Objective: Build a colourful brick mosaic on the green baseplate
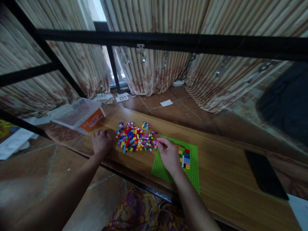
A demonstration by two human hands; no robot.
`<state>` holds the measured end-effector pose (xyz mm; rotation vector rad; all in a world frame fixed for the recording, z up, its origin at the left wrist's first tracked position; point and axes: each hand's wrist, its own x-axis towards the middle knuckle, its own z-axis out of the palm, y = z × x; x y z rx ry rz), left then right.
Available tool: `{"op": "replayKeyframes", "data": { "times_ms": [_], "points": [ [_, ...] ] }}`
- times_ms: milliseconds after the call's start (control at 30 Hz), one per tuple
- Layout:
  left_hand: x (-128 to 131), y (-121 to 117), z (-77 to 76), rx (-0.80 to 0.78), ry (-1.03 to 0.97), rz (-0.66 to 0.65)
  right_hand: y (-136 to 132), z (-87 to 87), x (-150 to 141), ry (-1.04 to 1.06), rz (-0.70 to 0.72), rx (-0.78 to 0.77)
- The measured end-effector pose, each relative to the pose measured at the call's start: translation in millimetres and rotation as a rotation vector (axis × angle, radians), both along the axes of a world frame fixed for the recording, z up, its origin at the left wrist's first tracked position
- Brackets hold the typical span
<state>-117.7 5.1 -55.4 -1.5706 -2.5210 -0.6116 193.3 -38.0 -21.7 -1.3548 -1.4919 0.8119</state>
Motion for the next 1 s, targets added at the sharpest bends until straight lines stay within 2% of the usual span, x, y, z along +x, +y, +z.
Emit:
{"op": "replayKeyframes", "data": {
  "times_ms": [100, 233, 333, 433, 600, 733, 1000],
  "points": [
    [-0.7, 0.9, -0.4, 0.009, -0.003, 0.005, -20.9, 6.4, 14.0, 0.062, -0.051, -0.002],
    [-0.6, 1.6, 0.6, 0.003, -0.006, 0.002, -42.4, 9.5, 46.8, -0.029, -0.183, -0.001],
    [0.0, 1.4, 1.8, 0.002, -0.010, -0.007, -50.0, 5.7, 78.4, -0.143, -0.314, -0.010],
    [-0.1, 1.9, 1.8, 0.003, -0.014, -0.002, -50.5, 0.6, 100.2, -0.199, -0.373, -0.011],
    [-1.0, 3.0, 1.4, 0.003, -0.037, 0.005, -43.5, -5.7, 99.2, -0.290, -0.286, -0.017],
    [-0.6, 2.7, 2.3, 0.006, -0.037, -0.001, -38.8, -10.9, 92.2, -0.332, -0.239, 0.071],
    [1.3, 2.6, 6.3, -0.023, -0.020, 0.002, -27.3, -14.7, 101.0, -0.213, -0.356, 0.006]
  ]
}}
